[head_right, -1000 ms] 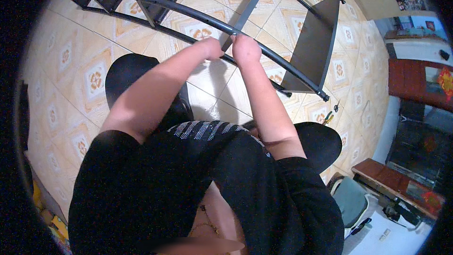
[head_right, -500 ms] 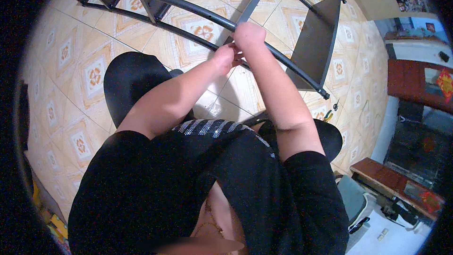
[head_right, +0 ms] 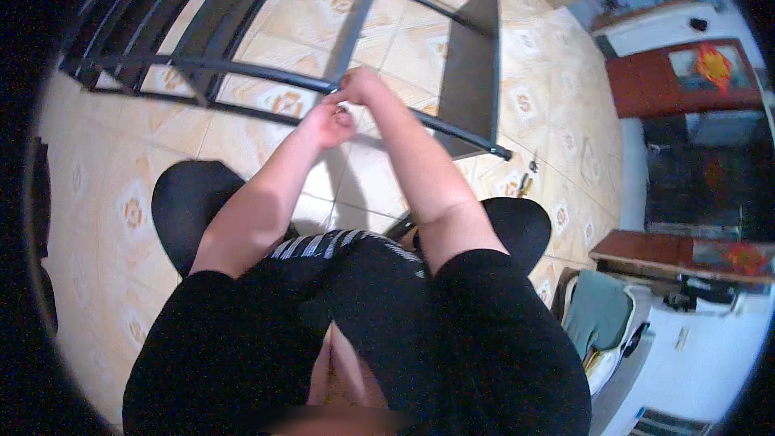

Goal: The person kneels on the floor and assembles a black metal shelving frame by hand. They repeatedly insert and tighten small fasteners at the joints of the frame's crossbars and side rails.

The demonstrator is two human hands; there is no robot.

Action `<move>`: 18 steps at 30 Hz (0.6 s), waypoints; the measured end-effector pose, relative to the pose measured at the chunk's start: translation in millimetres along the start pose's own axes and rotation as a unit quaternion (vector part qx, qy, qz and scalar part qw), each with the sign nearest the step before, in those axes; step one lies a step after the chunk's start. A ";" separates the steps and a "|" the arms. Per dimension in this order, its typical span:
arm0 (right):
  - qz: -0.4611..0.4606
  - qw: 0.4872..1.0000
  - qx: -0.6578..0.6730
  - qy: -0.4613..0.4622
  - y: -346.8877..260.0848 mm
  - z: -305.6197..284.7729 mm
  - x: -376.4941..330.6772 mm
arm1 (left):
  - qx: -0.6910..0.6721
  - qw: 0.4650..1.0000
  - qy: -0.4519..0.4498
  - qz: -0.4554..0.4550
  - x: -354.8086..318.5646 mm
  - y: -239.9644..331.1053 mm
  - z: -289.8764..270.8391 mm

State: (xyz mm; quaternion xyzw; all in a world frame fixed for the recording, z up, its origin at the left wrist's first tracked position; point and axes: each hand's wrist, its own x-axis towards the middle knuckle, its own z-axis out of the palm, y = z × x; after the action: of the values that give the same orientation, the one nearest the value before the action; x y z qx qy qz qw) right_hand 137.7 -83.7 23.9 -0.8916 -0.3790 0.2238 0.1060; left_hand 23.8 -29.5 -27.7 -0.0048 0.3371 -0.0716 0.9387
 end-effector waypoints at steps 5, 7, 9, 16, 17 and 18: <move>0.005 0.999 0.021 -0.048 5.9 -0.9 7.6 | -0.034 0.999 0.036 -0.009 -7.2 -5.4 16.4; 0.025 0.996 0.022 -0.079 3.4 -3.0 8.5 | -0.058 0.998 0.027 -0.028 -9.4 -6.9 20.7; 0.020 0.996 0.005 -0.087 1.4 -5.2 11.4 | -0.091 0.995 0.006 -0.045 -9.8 -6.4 20.6; -0.002 0.994 -0.044 -0.098 2.4 -4.9 14.7 | -0.180 0.982 -0.012 -0.060 14.4 3.9 7.8; -0.012 0.994 -0.052 -0.091 3.7 -5.5 14.1 | -0.184 0.981 -0.011 -0.054 19.7 6.7 8.0; -0.016 0.993 -0.061 -0.095 5.1 -5.3 14.2 | -0.188 0.981 -0.008 -0.049 22.0 6.4 9.5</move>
State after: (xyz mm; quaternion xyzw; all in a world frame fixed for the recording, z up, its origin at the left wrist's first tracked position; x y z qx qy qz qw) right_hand 152.1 -77.1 22.2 -0.8648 -0.4145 0.2827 0.0186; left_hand 47.4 -26.5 -34.7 -0.1986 0.3362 -0.0527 0.9191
